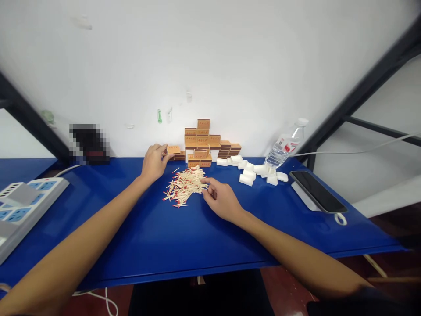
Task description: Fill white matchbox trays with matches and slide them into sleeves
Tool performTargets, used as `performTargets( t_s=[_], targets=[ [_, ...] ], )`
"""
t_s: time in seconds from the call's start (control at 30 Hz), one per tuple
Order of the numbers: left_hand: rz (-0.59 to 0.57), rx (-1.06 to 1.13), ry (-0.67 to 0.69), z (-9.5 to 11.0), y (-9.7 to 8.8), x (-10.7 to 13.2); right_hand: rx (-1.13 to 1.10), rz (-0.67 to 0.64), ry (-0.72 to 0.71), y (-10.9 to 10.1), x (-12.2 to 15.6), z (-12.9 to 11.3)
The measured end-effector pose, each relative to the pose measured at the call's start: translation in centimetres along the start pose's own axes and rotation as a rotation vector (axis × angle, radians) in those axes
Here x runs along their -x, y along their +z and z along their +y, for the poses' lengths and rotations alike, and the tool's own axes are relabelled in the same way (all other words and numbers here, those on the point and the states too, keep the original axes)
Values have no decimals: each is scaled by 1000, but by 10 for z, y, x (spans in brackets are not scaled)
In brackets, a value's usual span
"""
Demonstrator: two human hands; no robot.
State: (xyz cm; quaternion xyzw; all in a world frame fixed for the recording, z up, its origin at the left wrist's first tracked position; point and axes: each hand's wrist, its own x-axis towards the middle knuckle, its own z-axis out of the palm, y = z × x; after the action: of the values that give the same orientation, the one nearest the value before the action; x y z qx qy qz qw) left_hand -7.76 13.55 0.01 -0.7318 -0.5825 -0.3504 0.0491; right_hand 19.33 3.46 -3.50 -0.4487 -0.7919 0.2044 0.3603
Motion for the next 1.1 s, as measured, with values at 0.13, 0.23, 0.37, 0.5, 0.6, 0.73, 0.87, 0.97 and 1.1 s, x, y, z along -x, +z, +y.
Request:
performTargets(
  t_s=[0.13,0.23,0.37,0.5,0.6,0.73,0.87,0.97,1.1],
  targets=[
    [-4,-46,-57,2,30,-11,7,22,-11,-4,-3,-1],
    [29,-63,-109,1,41,-15,12,34,-22,-7,-3,-3],
    [73,-49,-151,0,43,-20,23,47,-36,-9,-2,-5],
    [111,-41,-134,1,38,-19,39,61,-49,-11,-3,-3],
    [141,-35,-78,2,26,-6,67,104,-38,-15,-8,3],
    [63,42,114,2,1,25,141,185,27,-28,-21,20],
    [85,71,209,1,-16,49,292,276,127,-59,-39,50],
    [153,31,238,-1,-21,53,437,290,192,-89,-51,76],
    [192,-33,322,-1,-22,53,577,193,218,-109,-63,104]
  ],
)
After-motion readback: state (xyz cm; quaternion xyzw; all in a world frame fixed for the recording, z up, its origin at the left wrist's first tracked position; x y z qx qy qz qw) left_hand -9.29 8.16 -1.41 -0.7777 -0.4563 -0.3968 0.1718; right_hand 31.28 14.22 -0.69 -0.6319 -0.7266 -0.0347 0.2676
